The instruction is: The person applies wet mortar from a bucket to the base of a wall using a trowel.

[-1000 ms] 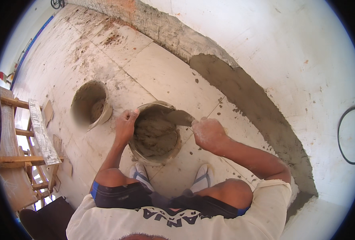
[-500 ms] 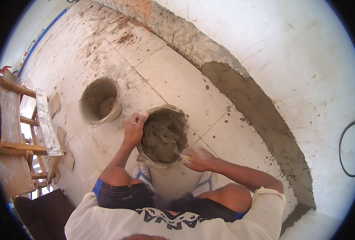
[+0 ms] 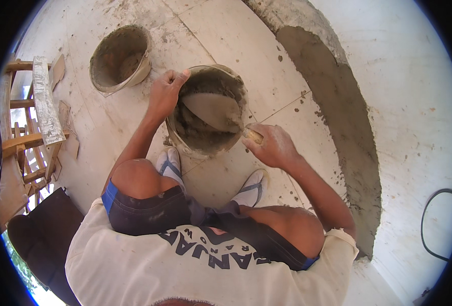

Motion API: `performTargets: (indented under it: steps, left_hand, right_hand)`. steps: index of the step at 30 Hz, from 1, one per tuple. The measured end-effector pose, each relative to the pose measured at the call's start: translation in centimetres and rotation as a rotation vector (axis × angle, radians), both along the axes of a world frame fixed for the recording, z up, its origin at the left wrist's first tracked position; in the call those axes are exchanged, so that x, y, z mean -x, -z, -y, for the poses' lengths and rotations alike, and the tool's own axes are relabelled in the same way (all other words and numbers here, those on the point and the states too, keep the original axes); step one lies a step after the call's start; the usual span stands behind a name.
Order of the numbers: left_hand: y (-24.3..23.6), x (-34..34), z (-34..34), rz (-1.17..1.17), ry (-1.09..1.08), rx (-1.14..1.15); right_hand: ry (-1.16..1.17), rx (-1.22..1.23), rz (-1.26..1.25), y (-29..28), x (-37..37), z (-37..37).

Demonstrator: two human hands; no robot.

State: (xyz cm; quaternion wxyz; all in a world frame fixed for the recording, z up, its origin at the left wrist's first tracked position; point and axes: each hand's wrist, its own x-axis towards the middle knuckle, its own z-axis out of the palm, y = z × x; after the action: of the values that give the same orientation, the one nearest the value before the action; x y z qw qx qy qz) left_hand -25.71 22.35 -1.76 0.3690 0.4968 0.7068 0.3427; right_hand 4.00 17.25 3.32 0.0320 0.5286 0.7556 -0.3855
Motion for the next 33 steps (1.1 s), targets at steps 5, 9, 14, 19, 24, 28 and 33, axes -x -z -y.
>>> performTargets:
  steps: [5,9,14,19,24,28,33]
  left_hand:
    - [-0.3,-0.3,0.1,-0.011,0.000,0.021]
    - [-0.8,-0.6,0.4,-0.024,0.020,0.026]
    - [-0.7,-1.8,0.7,-0.002,-0.007,-0.015]
    - [0.5,-0.4,1.0,-0.022,-0.038,-0.040]
    - [-0.4,0.3,0.7,-0.064,-0.028,-0.110]
    - [4.1,3.9,0.6,0.039,-0.079,-0.125]
    - [4.3,4.7,0.4,0.215,-0.081,-0.060]
  right_hand:
    - [-0.131,-0.102,0.368,-2.3,-2.6,-2.6]
    - [-0.126,-0.062,0.642,-5.4,-1.5,-3.7]
    - [-0.209,0.035,0.306,3.7,-1.3,-2.2]
    - [-0.104,0.276,0.010,4.4,2.2,0.5]
    - [-0.050,0.236,-0.075,2.1,-0.3,0.3]
    - [-0.159,0.022,-0.089,1.1,-1.2,-0.4]
    - [-0.154,0.136,-0.191,-3.3,-2.9,-2.1]
